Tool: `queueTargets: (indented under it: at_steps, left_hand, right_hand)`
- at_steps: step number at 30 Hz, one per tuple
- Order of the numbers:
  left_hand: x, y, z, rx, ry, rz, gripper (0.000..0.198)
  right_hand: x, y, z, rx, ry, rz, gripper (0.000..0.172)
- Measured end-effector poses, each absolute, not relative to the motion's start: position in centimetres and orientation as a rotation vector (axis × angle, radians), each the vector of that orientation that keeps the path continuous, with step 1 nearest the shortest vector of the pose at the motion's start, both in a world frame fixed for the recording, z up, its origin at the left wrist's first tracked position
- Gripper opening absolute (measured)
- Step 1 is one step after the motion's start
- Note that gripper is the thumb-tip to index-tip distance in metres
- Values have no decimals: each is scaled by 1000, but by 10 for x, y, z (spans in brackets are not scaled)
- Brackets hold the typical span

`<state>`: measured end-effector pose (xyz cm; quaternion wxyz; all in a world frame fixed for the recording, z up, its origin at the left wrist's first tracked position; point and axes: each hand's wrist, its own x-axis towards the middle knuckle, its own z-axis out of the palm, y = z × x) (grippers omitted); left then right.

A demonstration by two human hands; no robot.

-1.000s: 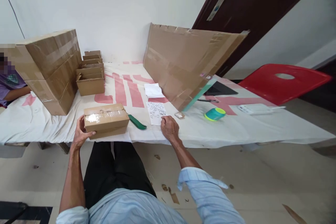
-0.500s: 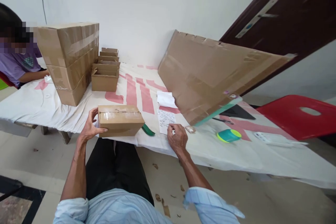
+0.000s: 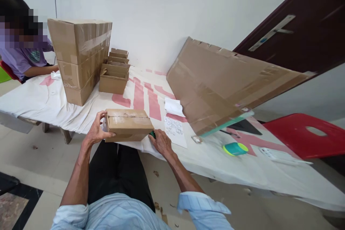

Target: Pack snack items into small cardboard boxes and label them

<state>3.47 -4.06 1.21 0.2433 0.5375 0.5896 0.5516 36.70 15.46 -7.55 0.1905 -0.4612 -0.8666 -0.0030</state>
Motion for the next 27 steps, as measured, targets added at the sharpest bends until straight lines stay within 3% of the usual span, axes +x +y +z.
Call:
queueTargets:
  at_steps: [6, 13, 18, 27]
  left_hand:
    - [39, -42, 21, 1442, 1634, 1489, 88]
    - [42, -40, 24, 1419, 1617, 1511, 79]
    - [43, -45, 29, 1412, 1616, 1496, 76]
    - [43, -49, 34, 1418, 1633, 1446, 74]
  right_hand:
    - [370, 157, -53, -1317, -2254, 31, 22]
    - [360, 159, 31, -1164, -1828, 354, 39]
    - [322, 126, 90, -865, -2047, 752, 40]
    - [276, 118, 125, -696, -2333, 904, 39]
